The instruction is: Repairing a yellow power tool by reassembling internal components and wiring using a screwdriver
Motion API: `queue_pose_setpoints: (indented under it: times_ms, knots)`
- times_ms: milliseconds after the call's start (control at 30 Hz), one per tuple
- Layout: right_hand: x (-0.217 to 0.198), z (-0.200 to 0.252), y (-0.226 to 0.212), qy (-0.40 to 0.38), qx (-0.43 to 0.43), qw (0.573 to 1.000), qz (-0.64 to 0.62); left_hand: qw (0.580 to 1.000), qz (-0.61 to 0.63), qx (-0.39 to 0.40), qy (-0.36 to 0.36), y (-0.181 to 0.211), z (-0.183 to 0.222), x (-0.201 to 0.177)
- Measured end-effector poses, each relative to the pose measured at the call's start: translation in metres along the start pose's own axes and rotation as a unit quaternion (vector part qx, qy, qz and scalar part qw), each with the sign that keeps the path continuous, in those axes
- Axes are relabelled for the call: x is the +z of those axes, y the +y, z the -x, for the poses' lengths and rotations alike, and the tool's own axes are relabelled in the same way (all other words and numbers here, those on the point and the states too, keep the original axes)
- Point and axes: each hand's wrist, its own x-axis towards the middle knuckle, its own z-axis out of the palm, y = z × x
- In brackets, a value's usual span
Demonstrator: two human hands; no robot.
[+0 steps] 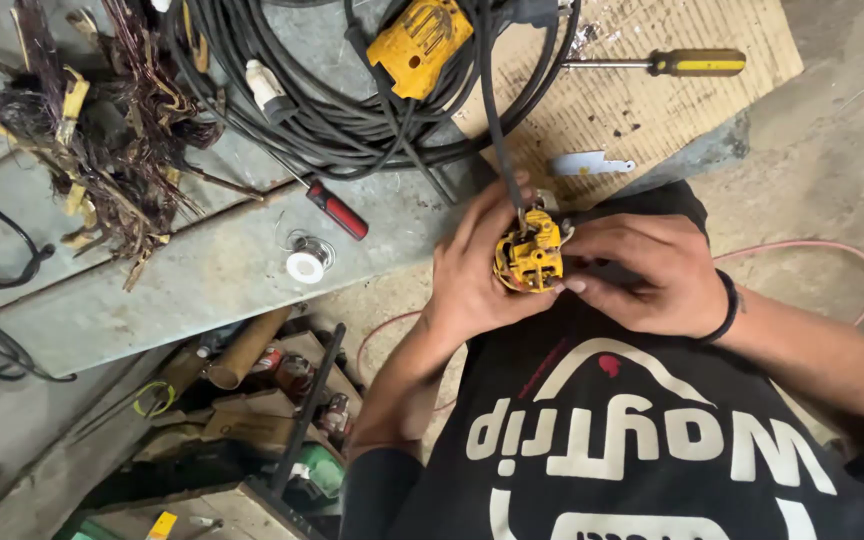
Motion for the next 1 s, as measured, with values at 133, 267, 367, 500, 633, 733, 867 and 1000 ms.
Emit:
queue_pose_setpoints:
  times_ms: [133,267,367,500,633,733,867,1000]
  knots:
    - [0.001,-0.002,-0.004,-0.005,-0.002,1.000,0.010,1.000,0.025,0.006,0.003,-0.003,0.002,0.001]
    - [-0.004,0.003,-0.009,-0.010,-0.050,0.997,0.049,1.000,0.000,0.009,0.009,-0.015,0.007,0.007]
    - [-0.013,-0.001,-0.027,-0.052,-0.088,0.986,0.128,0.998,-0.035,-0.005,-0.048,-0.012,0.011,0.002]
    - [-0.013,-0.028,-0.053,-0.105,-0.142,0.927,0.332,0.991,-0.084,-0.038,-0.102,-0.010,0.017,0.001]
    - [-0.008,-0.039,-0.063,-0.098,-0.163,0.907,0.376,0.993,-0.111,0.006,-0.031,-0.008,0.017,0.009]
    - [-0.005,-0.040,-0.066,-0.099,-0.163,0.903,0.384,0.994,-0.101,-0.009,-0.041,-0.010,0.019,0.013]
    - [-0.003,-0.023,-0.053,-0.126,-0.223,0.918,0.301,0.996,-0.084,0.015,-0.007,-0.015,0.022,0.016]
    - [-0.004,-0.032,-0.055,-0.185,-0.284,0.917,0.210,0.998,-0.058,0.008,0.003,-0.014,0.021,0.015]
